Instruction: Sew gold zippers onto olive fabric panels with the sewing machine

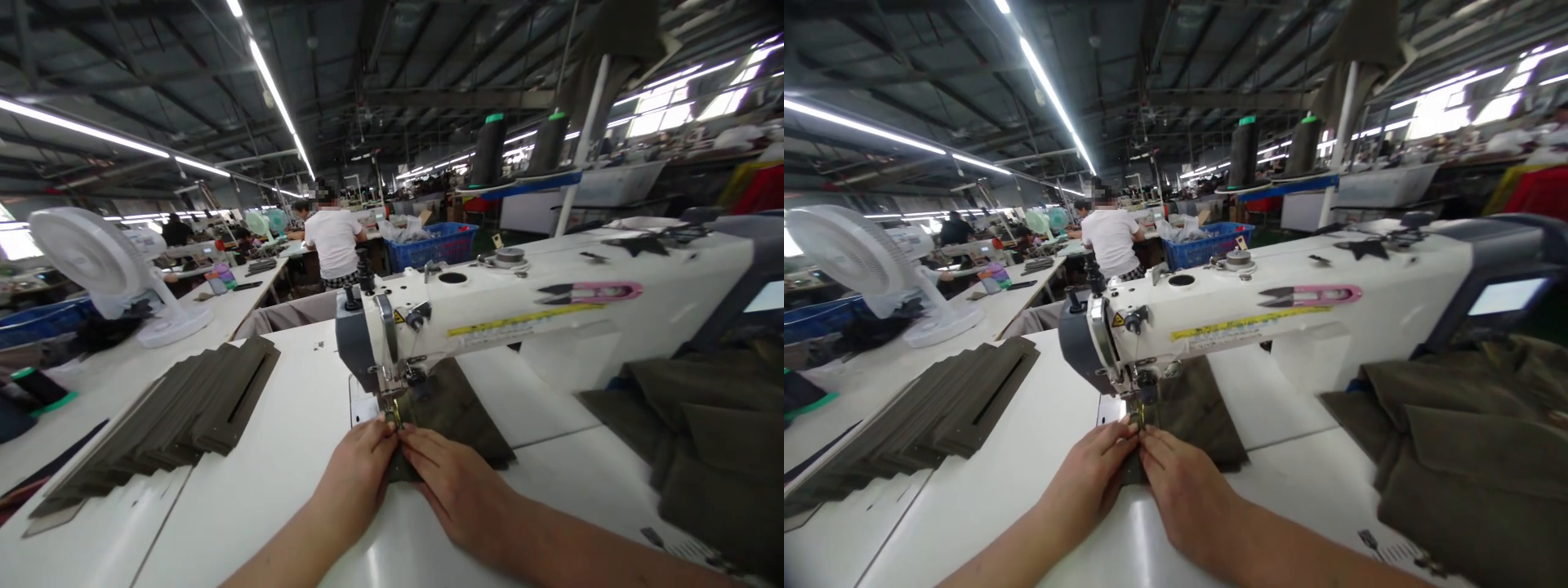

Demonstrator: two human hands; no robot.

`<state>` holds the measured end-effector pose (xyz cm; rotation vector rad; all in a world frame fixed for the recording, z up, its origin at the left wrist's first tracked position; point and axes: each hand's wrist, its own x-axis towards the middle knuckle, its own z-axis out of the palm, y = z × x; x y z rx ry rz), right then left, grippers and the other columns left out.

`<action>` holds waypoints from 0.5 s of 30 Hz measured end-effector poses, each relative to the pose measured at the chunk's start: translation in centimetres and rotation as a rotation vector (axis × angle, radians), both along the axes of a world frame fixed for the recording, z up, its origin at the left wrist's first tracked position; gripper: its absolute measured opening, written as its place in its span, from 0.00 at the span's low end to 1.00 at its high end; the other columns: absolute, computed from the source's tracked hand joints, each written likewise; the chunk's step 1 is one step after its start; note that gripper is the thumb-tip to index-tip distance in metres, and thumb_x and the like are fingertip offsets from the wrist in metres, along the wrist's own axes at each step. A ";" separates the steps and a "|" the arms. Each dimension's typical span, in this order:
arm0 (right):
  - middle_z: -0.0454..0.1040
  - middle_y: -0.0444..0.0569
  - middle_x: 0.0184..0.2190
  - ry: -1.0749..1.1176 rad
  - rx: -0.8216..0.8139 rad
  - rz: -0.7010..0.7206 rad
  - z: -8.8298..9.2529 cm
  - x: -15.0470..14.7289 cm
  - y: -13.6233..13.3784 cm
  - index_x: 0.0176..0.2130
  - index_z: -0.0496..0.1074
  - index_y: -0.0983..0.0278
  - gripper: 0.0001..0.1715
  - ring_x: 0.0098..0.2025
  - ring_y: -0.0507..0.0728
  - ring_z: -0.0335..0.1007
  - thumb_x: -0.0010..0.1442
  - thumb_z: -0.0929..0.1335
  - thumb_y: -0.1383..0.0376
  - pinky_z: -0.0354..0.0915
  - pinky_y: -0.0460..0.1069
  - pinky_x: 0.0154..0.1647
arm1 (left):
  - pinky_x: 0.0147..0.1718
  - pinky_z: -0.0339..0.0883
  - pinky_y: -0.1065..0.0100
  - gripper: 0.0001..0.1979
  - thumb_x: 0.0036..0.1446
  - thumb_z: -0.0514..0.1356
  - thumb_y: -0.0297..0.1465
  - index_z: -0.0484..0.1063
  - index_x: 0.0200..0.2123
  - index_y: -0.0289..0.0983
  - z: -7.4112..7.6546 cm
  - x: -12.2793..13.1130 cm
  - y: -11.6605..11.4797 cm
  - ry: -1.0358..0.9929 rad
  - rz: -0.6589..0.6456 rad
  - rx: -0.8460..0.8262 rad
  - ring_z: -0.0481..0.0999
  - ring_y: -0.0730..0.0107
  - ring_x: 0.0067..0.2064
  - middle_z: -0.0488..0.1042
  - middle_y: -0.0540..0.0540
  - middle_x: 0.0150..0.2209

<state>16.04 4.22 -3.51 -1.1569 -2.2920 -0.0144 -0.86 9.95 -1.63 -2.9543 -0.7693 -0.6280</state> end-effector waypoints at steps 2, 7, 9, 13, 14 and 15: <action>0.70 0.63 0.47 -0.001 0.016 0.011 0.0 0.0 0.7 0.48 0.67 0.80 0.23 0.52 0.60 0.63 0.54 0.58 0.76 0.59 0.52 0.56 | 0.42 0.71 0.59 0.15 0.51 0.51 0.20 0.69 0.42 0.32 -0.1 0.1 0.5 -0.007 0.003 0.005 0.73 0.60 0.41 0.72 0.39 0.40; 0.70 0.61 0.47 0.033 0.032 0.008 0.2 0.2 2.2 0.48 0.67 0.80 0.23 0.51 0.59 0.64 0.53 0.58 0.76 0.59 0.52 0.56 | 0.36 0.72 0.60 0.13 0.53 0.48 0.21 0.69 0.39 0.32 -0.5 0.4 1.7 -0.069 0.001 0.005 0.72 0.62 0.37 0.70 0.39 0.36; 0.70 0.60 0.47 0.048 0.031 0.005 0.3 0.4 2.3 0.48 0.68 0.78 0.23 0.51 0.59 0.64 0.53 0.59 0.76 0.60 0.51 0.55 | 0.36 0.72 0.61 0.13 0.53 0.48 0.21 0.70 0.38 0.32 -0.4 0.4 1.9 -0.091 -0.004 -0.018 0.73 0.62 0.37 0.70 0.40 0.34; 0.71 0.59 0.47 0.036 0.134 -0.057 0.3 0.7 1.8 0.47 0.69 0.74 0.20 0.50 0.59 0.66 0.55 0.60 0.74 0.64 0.53 0.52 | 0.39 0.72 0.62 0.14 0.53 0.48 0.21 0.70 0.40 0.32 0.4 -0.2 1.3 -0.098 -0.009 -0.100 0.73 0.62 0.40 0.70 0.38 0.38; 0.72 0.58 0.45 0.027 0.176 -0.076 0.2 0.7 1.6 0.45 0.70 0.72 0.18 0.48 0.59 0.67 0.55 0.60 0.74 0.66 0.53 0.50 | 0.41 0.71 0.60 0.15 0.52 0.50 0.22 0.69 0.41 0.33 0.5 -0.4 1.1 -0.100 -0.006 -0.099 0.73 0.61 0.42 0.71 0.38 0.41; 0.73 0.57 0.43 0.022 0.210 -0.092 0.1 0.8 1.5 0.43 0.72 0.71 0.16 0.45 0.59 0.69 0.56 0.60 0.74 0.67 0.53 0.48 | 0.43 0.70 0.58 0.14 0.52 0.51 0.22 0.69 0.42 0.33 0.6 -0.6 0.8 -0.102 -0.004 -0.085 0.72 0.60 0.44 0.71 0.38 0.42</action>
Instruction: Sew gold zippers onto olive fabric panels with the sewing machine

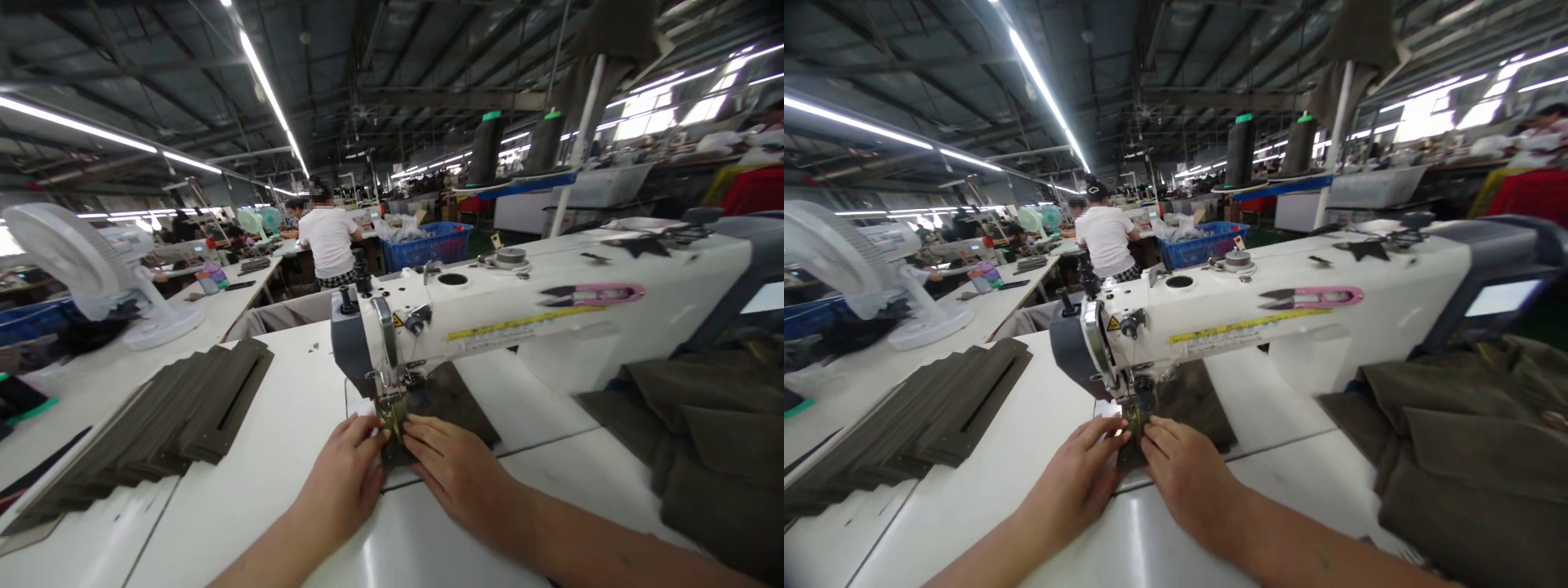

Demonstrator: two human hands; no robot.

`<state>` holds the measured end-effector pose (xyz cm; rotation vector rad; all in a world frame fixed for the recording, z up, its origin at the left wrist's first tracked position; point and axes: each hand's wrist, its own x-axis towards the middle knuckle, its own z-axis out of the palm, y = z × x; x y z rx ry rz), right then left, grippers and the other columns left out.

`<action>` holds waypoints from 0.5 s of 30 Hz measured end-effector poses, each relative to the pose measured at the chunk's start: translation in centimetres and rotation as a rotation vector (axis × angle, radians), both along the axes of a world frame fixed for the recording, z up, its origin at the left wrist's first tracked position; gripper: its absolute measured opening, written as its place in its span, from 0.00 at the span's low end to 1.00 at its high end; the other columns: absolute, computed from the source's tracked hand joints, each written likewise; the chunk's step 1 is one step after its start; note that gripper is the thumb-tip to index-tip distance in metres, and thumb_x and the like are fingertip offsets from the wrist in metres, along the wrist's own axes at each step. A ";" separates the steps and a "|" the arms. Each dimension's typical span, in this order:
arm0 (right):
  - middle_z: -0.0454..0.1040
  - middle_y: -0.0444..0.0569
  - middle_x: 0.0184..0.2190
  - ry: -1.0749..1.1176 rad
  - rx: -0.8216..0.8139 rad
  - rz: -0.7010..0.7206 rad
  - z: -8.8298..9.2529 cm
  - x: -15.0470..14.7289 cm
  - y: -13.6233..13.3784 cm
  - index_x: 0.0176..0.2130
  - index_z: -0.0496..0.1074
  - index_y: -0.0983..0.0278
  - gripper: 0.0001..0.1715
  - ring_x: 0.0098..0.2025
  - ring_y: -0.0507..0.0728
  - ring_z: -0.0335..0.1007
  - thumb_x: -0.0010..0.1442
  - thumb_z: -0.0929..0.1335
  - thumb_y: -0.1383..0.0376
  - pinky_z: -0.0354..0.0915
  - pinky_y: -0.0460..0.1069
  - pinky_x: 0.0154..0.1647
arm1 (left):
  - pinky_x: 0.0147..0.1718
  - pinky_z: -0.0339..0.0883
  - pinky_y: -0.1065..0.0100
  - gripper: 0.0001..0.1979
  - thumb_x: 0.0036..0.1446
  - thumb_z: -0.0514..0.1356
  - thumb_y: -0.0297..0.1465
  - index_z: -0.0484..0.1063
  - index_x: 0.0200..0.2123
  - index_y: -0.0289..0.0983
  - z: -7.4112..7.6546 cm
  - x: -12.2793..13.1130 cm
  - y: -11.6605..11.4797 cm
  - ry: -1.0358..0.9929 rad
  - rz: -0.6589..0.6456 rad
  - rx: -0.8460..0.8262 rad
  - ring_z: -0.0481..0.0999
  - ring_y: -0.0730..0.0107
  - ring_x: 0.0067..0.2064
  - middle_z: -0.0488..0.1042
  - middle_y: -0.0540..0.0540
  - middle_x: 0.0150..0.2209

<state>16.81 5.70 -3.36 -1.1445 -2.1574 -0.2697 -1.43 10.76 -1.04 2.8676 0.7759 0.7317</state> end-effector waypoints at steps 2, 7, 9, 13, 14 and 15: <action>0.75 0.55 0.38 -0.006 0.021 -0.015 -0.1 0.1 -0.2 0.38 0.73 0.70 0.14 0.41 0.58 0.72 0.57 0.61 0.74 0.69 0.52 0.44 | 0.46 0.68 0.56 0.13 0.53 0.52 0.23 0.69 0.42 0.35 -0.1 -0.2 -0.4 -0.016 -0.016 0.053 0.73 0.60 0.44 0.73 0.40 0.42; 0.75 0.58 0.40 -0.114 0.054 0.002 -0.6 0.1 -0.4 0.40 0.73 0.73 0.15 0.43 0.59 0.71 0.57 0.60 0.76 0.69 0.51 0.44 | 0.42 0.72 0.60 0.13 0.60 0.47 0.23 0.71 0.38 0.34 -0.9 -0.1 -0.8 -0.013 -0.080 0.195 0.75 0.64 0.40 0.75 0.41 0.36; 0.74 0.60 0.41 -0.159 0.084 -0.003 -0.7 0.1 -0.4 0.40 0.73 0.74 0.15 0.44 0.60 0.71 0.56 0.60 0.77 0.70 0.52 0.44 | 0.42 0.72 0.60 0.14 0.61 0.46 0.24 0.71 0.37 0.32 -0.9 0.1 -0.9 0.018 -0.071 0.227 0.75 0.63 0.41 0.75 0.40 0.36; 0.75 0.60 0.40 -0.188 0.108 -0.017 -0.8 0.0 -0.2 0.39 0.74 0.75 0.15 0.42 0.60 0.72 0.56 0.61 0.77 0.70 0.51 0.43 | 0.44 0.70 0.60 0.15 0.62 0.44 0.23 0.71 0.37 0.30 -0.6 0.4 -0.7 0.050 -0.082 0.239 0.75 0.64 0.39 0.74 0.39 0.35; 0.75 0.60 0.40 -0.188 0.109 -0.017 -0.8 0.0 -0.1 0.38 0.74 0.75 0.15 0.42 0.60 0.72 0.56 0.60 0.77 0.70 0.51 0.43 | 0.45 0.70 0.60 0.15 0.62 0.44 0.23 0.71 0.37 0.30 -0.6 0.4 -0.6 0.048 -0.087 0.231 0.75 0.65 0.38 0.74 0.39 0.35; 0.75 0.60 0.40 -0.188 0.106 -0.014 -0.9 0.0 0.1 0.39 0.74 0.75 0.15 0.42 0.60 0.72 0.56 0.60 0.77 0.70 0.51 0.43 | 0.45 0.70 0.60 0.15 0.62 0.44 0.23 0.71 0.37 0.30 -0.6 0.4 -0.4 0.046 -0.088 0.217 0.75 0.65 0.38 0.74 0.39 0.35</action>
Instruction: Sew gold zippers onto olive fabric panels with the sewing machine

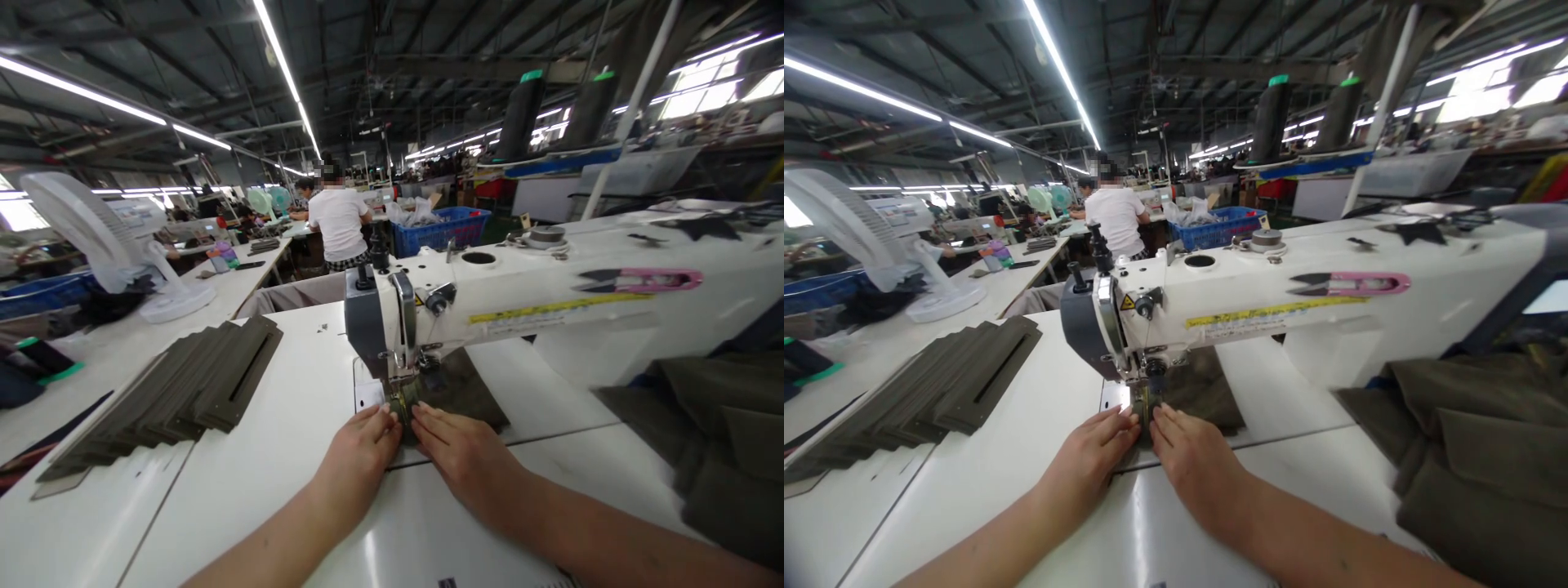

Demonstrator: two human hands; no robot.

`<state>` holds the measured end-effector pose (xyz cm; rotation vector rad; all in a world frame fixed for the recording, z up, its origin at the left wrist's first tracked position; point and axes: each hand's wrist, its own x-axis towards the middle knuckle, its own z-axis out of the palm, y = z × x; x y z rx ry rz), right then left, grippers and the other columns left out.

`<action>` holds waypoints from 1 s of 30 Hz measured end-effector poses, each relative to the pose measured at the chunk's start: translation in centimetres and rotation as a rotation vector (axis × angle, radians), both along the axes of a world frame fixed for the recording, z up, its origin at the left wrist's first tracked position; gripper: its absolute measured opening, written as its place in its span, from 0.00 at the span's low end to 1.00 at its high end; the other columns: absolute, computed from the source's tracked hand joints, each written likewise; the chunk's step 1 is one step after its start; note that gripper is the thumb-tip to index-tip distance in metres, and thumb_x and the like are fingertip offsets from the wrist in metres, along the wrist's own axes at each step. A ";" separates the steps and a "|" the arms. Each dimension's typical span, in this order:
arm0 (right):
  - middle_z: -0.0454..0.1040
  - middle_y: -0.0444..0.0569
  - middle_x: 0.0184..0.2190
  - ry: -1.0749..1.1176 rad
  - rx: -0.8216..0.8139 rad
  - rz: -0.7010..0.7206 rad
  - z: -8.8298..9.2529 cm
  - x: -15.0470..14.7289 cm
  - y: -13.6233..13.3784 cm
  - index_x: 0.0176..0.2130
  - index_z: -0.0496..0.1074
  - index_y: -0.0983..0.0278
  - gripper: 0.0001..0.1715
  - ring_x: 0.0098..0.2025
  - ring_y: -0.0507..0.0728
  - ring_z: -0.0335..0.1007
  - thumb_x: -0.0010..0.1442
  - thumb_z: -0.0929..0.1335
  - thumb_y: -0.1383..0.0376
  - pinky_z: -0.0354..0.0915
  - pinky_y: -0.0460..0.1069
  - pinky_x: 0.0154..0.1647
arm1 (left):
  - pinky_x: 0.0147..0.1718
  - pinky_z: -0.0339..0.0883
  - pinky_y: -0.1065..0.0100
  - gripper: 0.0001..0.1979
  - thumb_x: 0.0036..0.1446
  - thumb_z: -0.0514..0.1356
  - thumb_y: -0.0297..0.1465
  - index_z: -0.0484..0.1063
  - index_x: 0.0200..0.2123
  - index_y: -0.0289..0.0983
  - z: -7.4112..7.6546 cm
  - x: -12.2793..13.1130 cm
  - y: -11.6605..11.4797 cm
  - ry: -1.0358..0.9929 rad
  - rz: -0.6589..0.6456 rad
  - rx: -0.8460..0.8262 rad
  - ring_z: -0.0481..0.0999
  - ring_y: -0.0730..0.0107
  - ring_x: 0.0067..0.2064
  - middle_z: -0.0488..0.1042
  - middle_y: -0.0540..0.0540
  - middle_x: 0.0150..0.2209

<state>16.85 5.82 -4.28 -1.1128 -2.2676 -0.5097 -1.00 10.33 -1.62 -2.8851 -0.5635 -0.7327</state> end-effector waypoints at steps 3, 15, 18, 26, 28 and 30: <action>0.74 0.61 0.41 0.011 -0.018 0.013 -0.4 0.1 0.7 0.39 0.73 0.74 0.16 0.42 0.60 0.72 0.56 0.60 0.77 0.70 0.52 0.43 | 0.42 0.71 0.60 0.14 0.62 0.45 0.24 0.70 0.37 0.32 -0.1 0.0 0.5 -0.018 0.020 -0.058 0.74 0.65 0.38 0.73 0.40 0.34; 0.76 0.57 0.36 0.082 -0.099 0.005 0.7 0.1 3.0 0.35 0.73 0.71 0.17 0.37 0.58 0.73 0.57 0.57 0.79 0.71 0.50 0.37 | 0.31 0.71 0.68 0.12 0.61 0.48 0.26 0.71 0.33 0.35 -1.5 0.4 2.7 -0.080 0.148 -0.142 0.73 0.68 0.31 0.69 0.45 0.30; 0.75 0.56 0.37 0.124 -0.152 -0.003 0.7 0.1 3.1 0.36 0.72 0.72 0.12 0.40 0.59 0.72 0.57 0.60 0.76 0.70 0.52 0.43 | 0.32 0.71 0.71 0.12 0.61 0.49 0.27 0.71 0.32 0.36 -1.6 0.2 2.8 -0.172 0.136 -0.266 0.74 0.70 0.32 0.69 0.45 0.32; 0.75 0.56 0.39 0.080 -0.233 -0.011 0.5 0.2 3.3 0.35 0.71 0.70 0.10 0.41 0.60 0.72 0.56 0.62 0.77 0.70 0.52 0.41 | 0.32 0.70 0.72 0.11 0.59 0.52 0.26 0.72 0.28 0.36 -1.9 0.2 2.9 -0.219 0.159 -0.357 0.73 0.71 0.32 0.70 0.47 0.31; 0.75 0.55 0.38 0.077 -0.235 -0.016 0.5 0.2 3.4 0.35 0.71 0.69 0.10 0.41 0.59 0.72 0.56 0.62 0.76 0.70 0.52 0.40 | 0.31 0.70 0.72 0.10 0.58 0.53 0.26 0.72 0.28 0.35 -1.9 0.3 3.0 -0.211 0.168 -0.341 0.73 0.71 0.31 0.70 0.46 0.31; 0.75 0.55 0.38 0.078 -0.230 -0.021 0.4 0.3 3.5 0.36 0.71 0.69 0.09 0.40 0.59 0.72 0.57 0.62 0.76 0.70 0.51 0.39 | 0.30 0.69 0.73 0.10 0.58 0.53 0.25 0.72 0.27 0.35 -1.8 0.4 3.0 -0.204 0.174 -0.328 0.73 0.71 0.30 0.69 0.46 0.30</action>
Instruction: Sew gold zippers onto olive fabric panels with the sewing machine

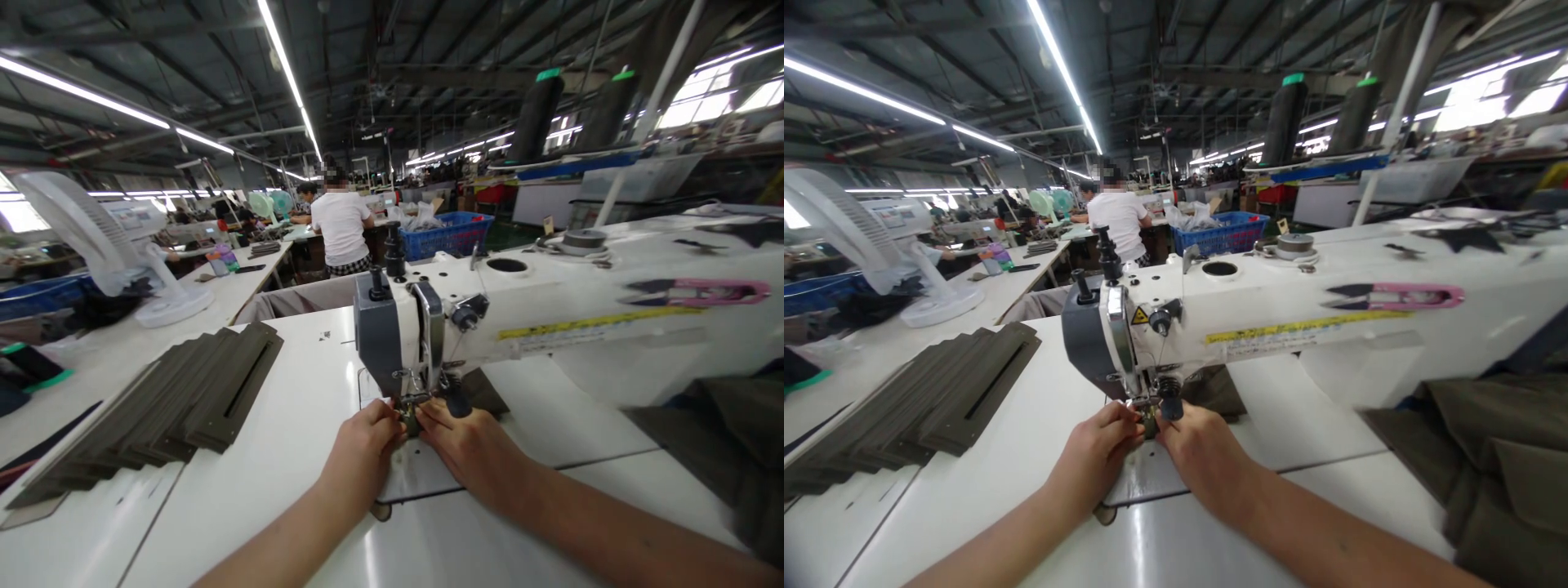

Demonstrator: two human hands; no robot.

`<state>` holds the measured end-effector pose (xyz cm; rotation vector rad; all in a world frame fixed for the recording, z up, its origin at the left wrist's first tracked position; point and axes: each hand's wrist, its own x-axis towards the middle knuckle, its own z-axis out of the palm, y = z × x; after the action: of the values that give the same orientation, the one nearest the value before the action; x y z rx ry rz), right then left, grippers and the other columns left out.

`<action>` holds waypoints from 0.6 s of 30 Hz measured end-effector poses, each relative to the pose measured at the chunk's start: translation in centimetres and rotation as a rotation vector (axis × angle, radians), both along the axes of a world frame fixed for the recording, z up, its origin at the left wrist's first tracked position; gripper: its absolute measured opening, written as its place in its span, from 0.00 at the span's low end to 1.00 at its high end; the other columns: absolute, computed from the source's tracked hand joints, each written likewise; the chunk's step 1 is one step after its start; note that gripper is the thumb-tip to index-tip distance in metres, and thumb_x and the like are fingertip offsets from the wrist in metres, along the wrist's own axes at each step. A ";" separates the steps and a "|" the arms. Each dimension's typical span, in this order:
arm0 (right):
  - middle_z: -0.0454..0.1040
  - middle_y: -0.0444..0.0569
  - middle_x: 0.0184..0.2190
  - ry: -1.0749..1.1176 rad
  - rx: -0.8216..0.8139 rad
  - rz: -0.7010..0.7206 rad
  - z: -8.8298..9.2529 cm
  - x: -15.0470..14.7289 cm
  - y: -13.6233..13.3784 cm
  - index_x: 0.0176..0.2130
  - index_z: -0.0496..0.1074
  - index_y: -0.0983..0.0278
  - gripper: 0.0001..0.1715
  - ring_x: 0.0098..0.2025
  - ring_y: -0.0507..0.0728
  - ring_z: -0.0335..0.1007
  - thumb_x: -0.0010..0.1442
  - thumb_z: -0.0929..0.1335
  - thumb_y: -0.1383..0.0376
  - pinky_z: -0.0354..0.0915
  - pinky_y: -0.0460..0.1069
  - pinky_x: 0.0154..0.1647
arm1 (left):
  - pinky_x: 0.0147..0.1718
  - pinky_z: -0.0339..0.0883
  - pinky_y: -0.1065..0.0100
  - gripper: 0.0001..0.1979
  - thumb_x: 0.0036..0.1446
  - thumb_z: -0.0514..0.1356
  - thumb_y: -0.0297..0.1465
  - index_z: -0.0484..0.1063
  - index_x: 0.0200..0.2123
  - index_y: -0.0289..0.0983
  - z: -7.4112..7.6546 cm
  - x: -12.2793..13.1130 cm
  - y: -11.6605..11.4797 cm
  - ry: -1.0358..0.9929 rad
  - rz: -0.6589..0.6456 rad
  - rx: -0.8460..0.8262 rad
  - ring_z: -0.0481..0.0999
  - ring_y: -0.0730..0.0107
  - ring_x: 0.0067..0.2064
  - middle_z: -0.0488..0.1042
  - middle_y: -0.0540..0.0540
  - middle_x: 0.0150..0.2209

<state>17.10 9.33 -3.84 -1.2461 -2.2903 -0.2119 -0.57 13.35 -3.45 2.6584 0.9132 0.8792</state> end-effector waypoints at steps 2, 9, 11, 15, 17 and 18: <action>0.75 0.55 0.38 0.002 0.018 0.006 -0.1 0.0 0.0 0.36 0.71 0.69 0.10 0.40 0.59 0.72 0.56 0.62 0.76 0.71 0.51 0.37 | 0.30 0.69 0.73 0.10 0.58 0.53 0.25 0.72 0.27 0.35 0.0 0.0 0.0 0.009 0.003 0.007 0.73 0.71 0.30 0.70 0.47 0.30; 0.75 0.54 0.36 0.051 0.047 -0.006 0.0 0.0 0.2 0.35 0.71 0.69 0.10 0.35 0.58 0.73 0.54 0.63 0.78 0.71 0.50 0.33 | 0.31 0.69 0.72 0.07 0.56 0.56 0.24 0.73 0.28 0.35 0.2 0.2 0.0 0.021 0.027 -0.010 0.73 0.70 0.31 0.71 0.46 0.31; 0.75 0.54 0.36 0.063 0.039 -0.023 -0.1 0.0 0.4 0.35 0.71 0.68 0.10 0.35 0.57 0.73 0.55 0.63 0.77 0.70 0.49 0.34 | 0.30 0.69 0.72 0.07 0.55 0.56 0.24 0.73 0.28 0.35 0.2 0.2 0.1 0.038 0.034 -0.009 0.73 0.70 0.31 0.70 0.46 0.30; 0.75 0.53 0.34 0.081 0.007 -0.060 -0.5 -0.2 0.6 0.33 0.71 0.67 0.09 0.36 0.57 0.73 0.57 0.62 0.75 0.69 0.49 0.36 | 0.30 0.69 0.72 0.07 0.55 0.55 0.24 0.72 0.28 0.35 0.2 0.3 0.2 0.053 0.060 0.020 0.73 0.70 0.30 0.70 0.47 0.30; 0.75 0.54 0.34 0.086 -0.016 -0.065 -0.7 -0.3 0.6 0.34 0.71 0.67 0.10 0.36 0.57 0.72 0.58 0.61 0.74 0.69 0.49 0.37 | 0.30 0.69 0.73 0.07 0.56 0.55 0.23 0.72 0.28 0.35 0.1 0.3 0.2 0.030 0.049 0.030 0.73 0.71 0.30 0.71 0.47 0.30; 0.75 0.54 0.34 0.090 -0.024 -0.064 -0.7 -0.3 0.6 0.34 0.71 0.67 0.10 0.36 0.57 0.72 0.58 0.61 0.74 0.69 0.49 0.37 | 0.30 0.69 0.73 0.07 0.56 0.55 0.23 0.72 0.28 0.35 0.0 0.3 0.3 0.019 0.040 0.032 0.73 0.71 0.30 0.71 0.47 0.30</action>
<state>16.81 9.92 -4.57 -1.3149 -2.1849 -0.1485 -0.25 13.61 -3.40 2.6885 0.9685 0.8864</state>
